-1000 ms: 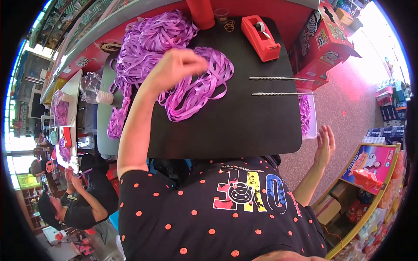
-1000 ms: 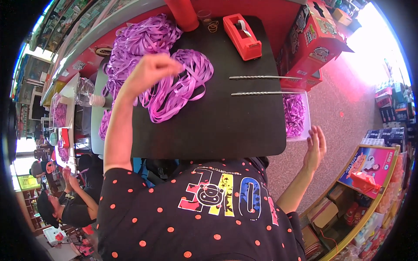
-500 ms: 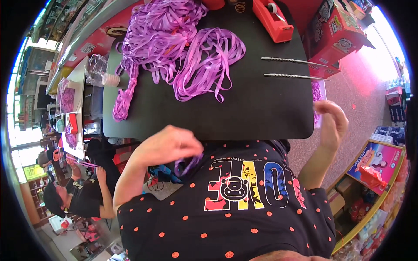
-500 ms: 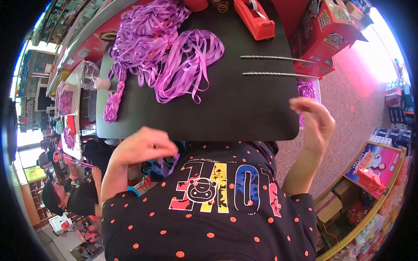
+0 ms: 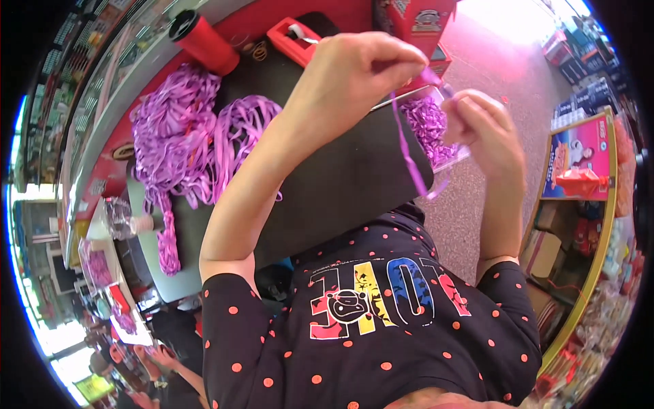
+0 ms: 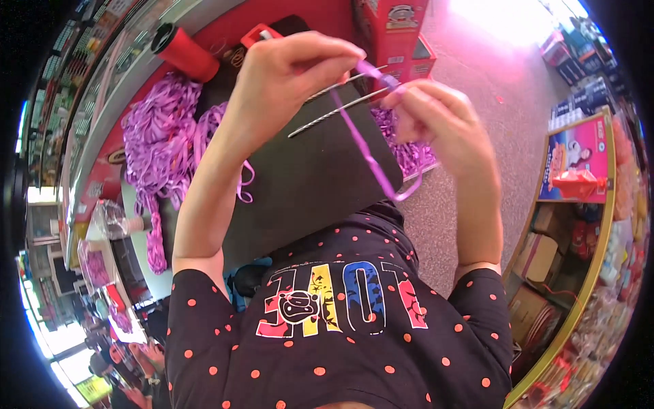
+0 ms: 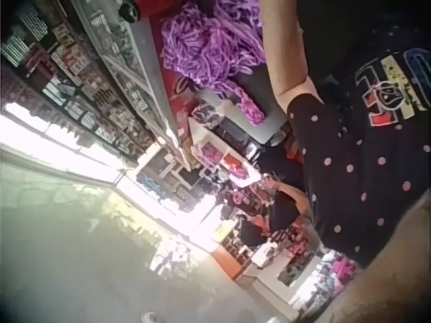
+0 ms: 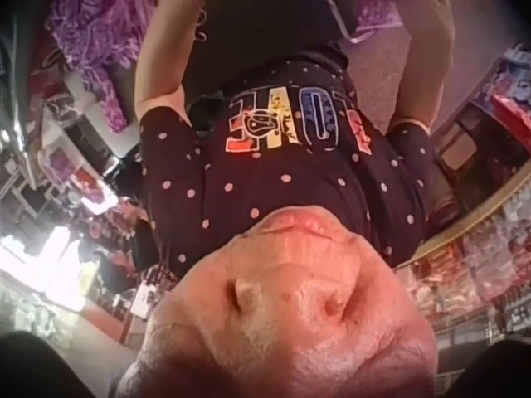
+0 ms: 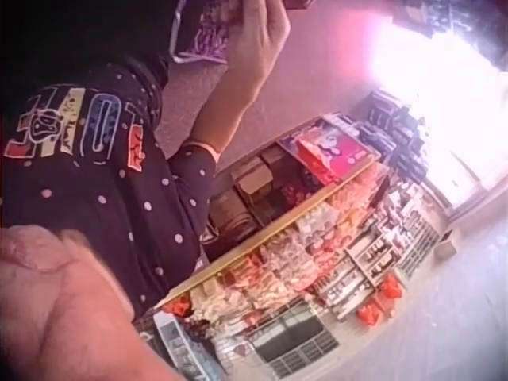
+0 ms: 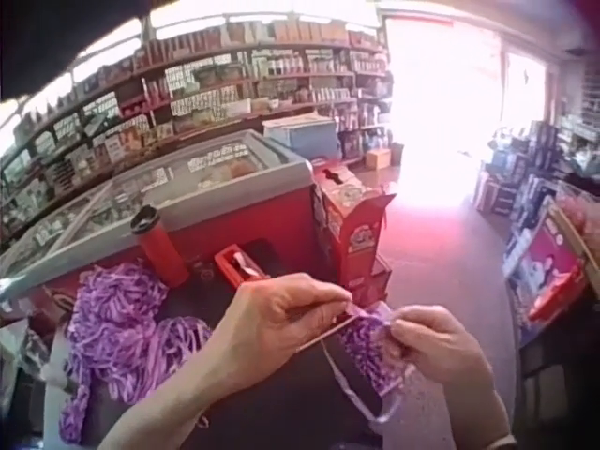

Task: Wrapping purple ribbon around parallel metal rods to create bows.

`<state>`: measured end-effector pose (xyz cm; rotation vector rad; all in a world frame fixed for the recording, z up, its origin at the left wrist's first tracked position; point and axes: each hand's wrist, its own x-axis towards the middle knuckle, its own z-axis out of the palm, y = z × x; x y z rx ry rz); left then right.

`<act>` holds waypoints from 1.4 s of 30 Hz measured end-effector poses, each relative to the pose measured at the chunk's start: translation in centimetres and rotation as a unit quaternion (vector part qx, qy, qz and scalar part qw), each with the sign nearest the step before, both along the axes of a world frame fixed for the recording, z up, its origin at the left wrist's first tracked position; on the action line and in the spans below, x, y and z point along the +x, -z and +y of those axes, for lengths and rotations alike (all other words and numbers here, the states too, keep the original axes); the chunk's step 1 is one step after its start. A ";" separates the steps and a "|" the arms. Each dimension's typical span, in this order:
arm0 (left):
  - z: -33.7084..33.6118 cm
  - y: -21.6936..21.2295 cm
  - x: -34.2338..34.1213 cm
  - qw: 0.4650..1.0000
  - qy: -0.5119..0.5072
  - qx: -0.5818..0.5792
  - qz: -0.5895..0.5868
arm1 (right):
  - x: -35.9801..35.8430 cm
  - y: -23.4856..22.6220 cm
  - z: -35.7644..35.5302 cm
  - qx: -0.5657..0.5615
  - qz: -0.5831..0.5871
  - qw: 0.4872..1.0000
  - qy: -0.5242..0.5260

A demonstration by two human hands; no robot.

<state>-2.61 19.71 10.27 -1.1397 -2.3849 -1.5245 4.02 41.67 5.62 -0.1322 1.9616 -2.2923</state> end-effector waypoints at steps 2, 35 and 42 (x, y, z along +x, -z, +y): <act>2.9 0.4 -2.3 1.000 0.019 -0.016 0.012 | -0.9 -0.5 3.4 0.043 0.012 0.997 0.057; 4.2 12.5 -8.0 0.969 -0.171 -0.178 0.006 | -11.7 18.1 -0.3 -0.127 -0.095 0.987 0.027; 4.6 13.9 -8.4 0.968 -0.172 -0.179 0.014 | -11.1 18.2 -1.0 -0.150 -0.075 0.985 0.033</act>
